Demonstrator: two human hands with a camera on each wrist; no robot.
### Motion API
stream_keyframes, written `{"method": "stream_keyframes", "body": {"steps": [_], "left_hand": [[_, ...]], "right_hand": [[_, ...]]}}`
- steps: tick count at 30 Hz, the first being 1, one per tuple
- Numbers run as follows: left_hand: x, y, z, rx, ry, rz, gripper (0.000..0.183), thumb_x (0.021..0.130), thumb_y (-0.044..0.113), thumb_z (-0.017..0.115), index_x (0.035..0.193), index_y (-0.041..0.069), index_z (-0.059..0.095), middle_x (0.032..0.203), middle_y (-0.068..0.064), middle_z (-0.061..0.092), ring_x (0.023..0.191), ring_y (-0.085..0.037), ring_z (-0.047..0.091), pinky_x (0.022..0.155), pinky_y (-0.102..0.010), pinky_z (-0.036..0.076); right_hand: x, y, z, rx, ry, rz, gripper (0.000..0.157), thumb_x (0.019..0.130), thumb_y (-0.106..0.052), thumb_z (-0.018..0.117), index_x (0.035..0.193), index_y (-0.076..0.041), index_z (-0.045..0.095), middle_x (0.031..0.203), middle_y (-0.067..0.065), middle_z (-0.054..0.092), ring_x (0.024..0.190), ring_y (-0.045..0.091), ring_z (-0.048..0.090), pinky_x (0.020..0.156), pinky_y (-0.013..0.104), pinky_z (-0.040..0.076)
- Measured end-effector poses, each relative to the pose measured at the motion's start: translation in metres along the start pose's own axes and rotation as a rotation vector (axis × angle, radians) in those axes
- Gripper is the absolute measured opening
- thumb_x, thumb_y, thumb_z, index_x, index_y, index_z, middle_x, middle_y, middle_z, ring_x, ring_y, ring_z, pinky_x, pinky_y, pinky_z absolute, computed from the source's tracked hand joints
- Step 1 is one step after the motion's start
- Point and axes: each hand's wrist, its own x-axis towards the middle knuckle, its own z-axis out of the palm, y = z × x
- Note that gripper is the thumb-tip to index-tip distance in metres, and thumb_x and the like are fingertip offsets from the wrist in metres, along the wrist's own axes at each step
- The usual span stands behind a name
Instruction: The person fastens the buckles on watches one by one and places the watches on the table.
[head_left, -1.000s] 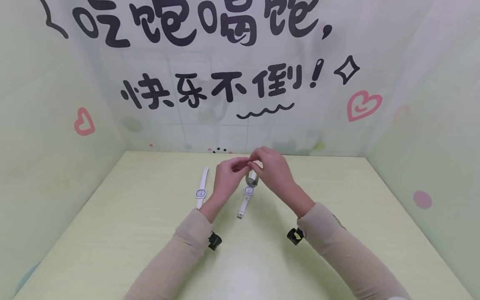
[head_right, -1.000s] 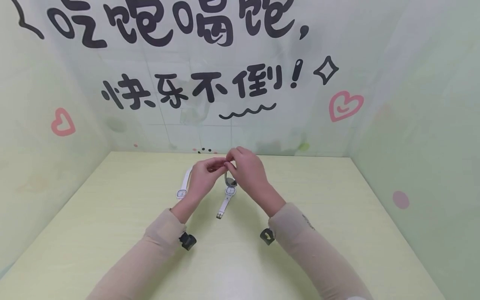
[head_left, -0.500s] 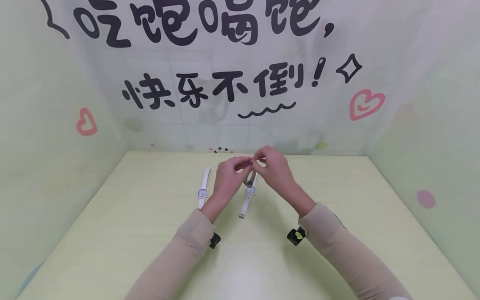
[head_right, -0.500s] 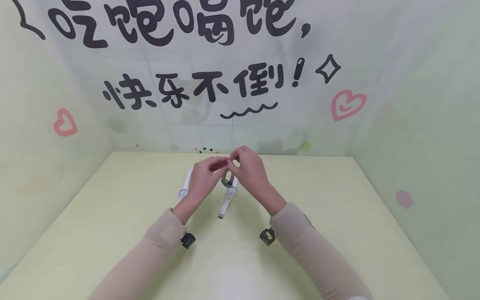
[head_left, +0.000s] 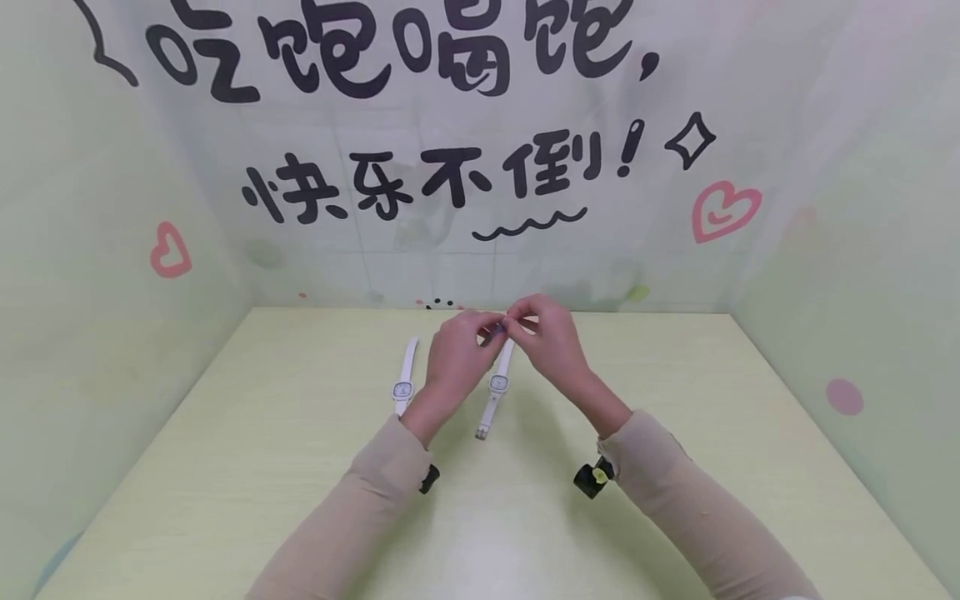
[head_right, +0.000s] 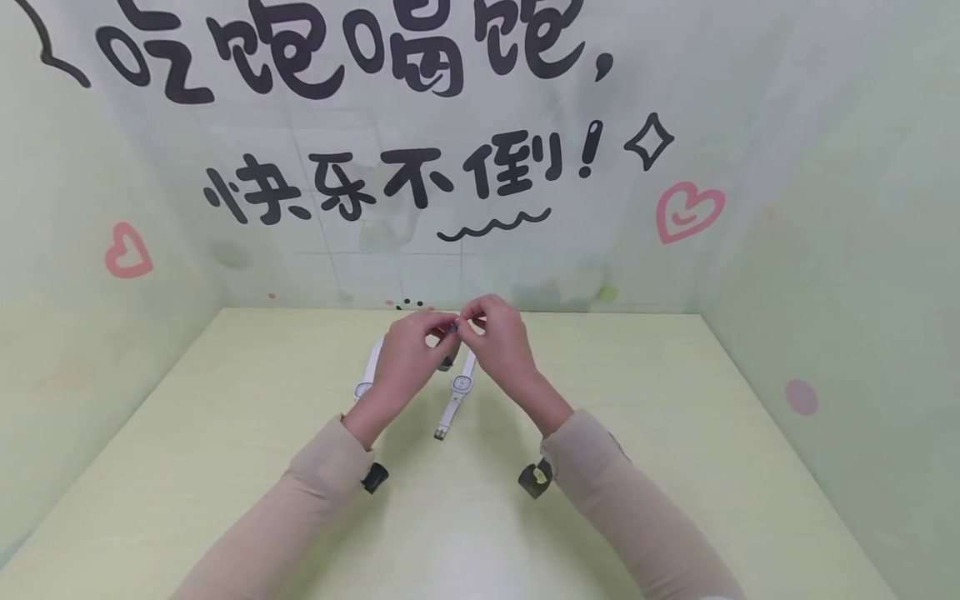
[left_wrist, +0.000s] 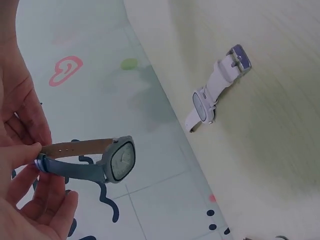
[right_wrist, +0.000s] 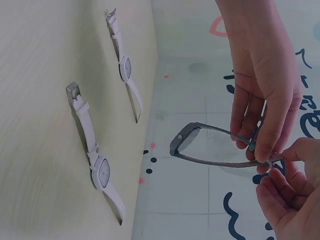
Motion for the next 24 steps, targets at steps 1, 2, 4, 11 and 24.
{"method": "stream_keyframes", "body": {"steps": [1, 2, 4, 11, 24], "left_hand": [[-0.0002, 0.0010, -0.0002, 0.021, 0.000, 0.004, 0.024, 0.094, 0.025, 0.069, 0.115, 0.015, 0.075, 0.099, -0.003, 0.075, 0.087, -0.016, 0.071, 0.071, -0.031, 0.059], [-0.0003, 0.0020, -0.0006, 0.038, 0.001, 0.005, 0.024, 0.094, 0.025, 0.069, 0.115, 0.015, 0.075, 0.099, -0.003, 0.075, 0.086, -0.017, 0.071, 0.071, -0.031, 0.058], [-0.0007, 0.0024, -0.0009, 0.050, -0.002, -0.003, 0.024, 0.094, 0.023, 0.069, 0.116, 0.016, 0.075, 0.099, -0.003, 0.074, 0.085, -0.017, 0.070, 0.069, -0.030, 0.057], [-0.0023, -0.0008, 0.0003, 0.063, -0.037, -0.040, 0.025, 0.092, 0.024, 0.073, 0.115, 0.018, 0.075, 0.097, 0.000, 0.073, 0.085, -0.014, 0.069, 0.070, -0.027, 0.056], [-0.0031, -0.0016, 0.0005, 0.080, -0.089, -0.052, 0.021, 0.092, 0.021, 0.071, 0.113, 0.017, 0.076, 0.095, 0.000, 0.073, 0.081, -0.014, 0.066, 0.069, -0.027, 0.055]], "right_hand": [[-0.0003, -0.0004, -0.0001, 0.001, 0.005, -0.007, 0.007, 0.093, -0.001, 0.065, 0.097, 0.005, 0.064, 0.102, 0.018, 0.065, 0.106, 0.030, 0.065, 0.094, 0.039, 0.058], [-0.0003, -0.0010, -0.0003, 0.004, 0.009, -0.012, 0.007, 0.093, -0.001, 0.064, 0.097, 0.005, 0.064, 0.101, 0.018, 0.065, 0.106, 0.030, 0.065, 0.094, 0.039, 0.058], [-0.0003, -0.0016, -0.0012, 0.010, 0.012, -0.010, 0.008, 0.093, -0.003, 0.064, 0.098, 0.004, 0.064, 0.101, 0.017, 0.066, 0.106, 0.030, 0.066, 0.093, 0.038, 0.059], [-0.0003, -0.0001, -0.0052, 0.040, 0.007, 0.050, 0.013, 0.095, -0.010, 0.066, 0.100, 0.002, 0.065, 0.100, 0.016, 0.069, 0.101, 0.028, 0.069, 0.090, 0.038, 0.060], [-0.0011, -0.0019, -0.0100, 0.075, 0.022, 0.070, 0.014, 0.096, -0.011, 0.063, 0.099, 0.002, 0.066, 0.101, 0.017, 0.070, 0.098, 0.028, 0.069, 0.090, 0.039, 0.060]]}}
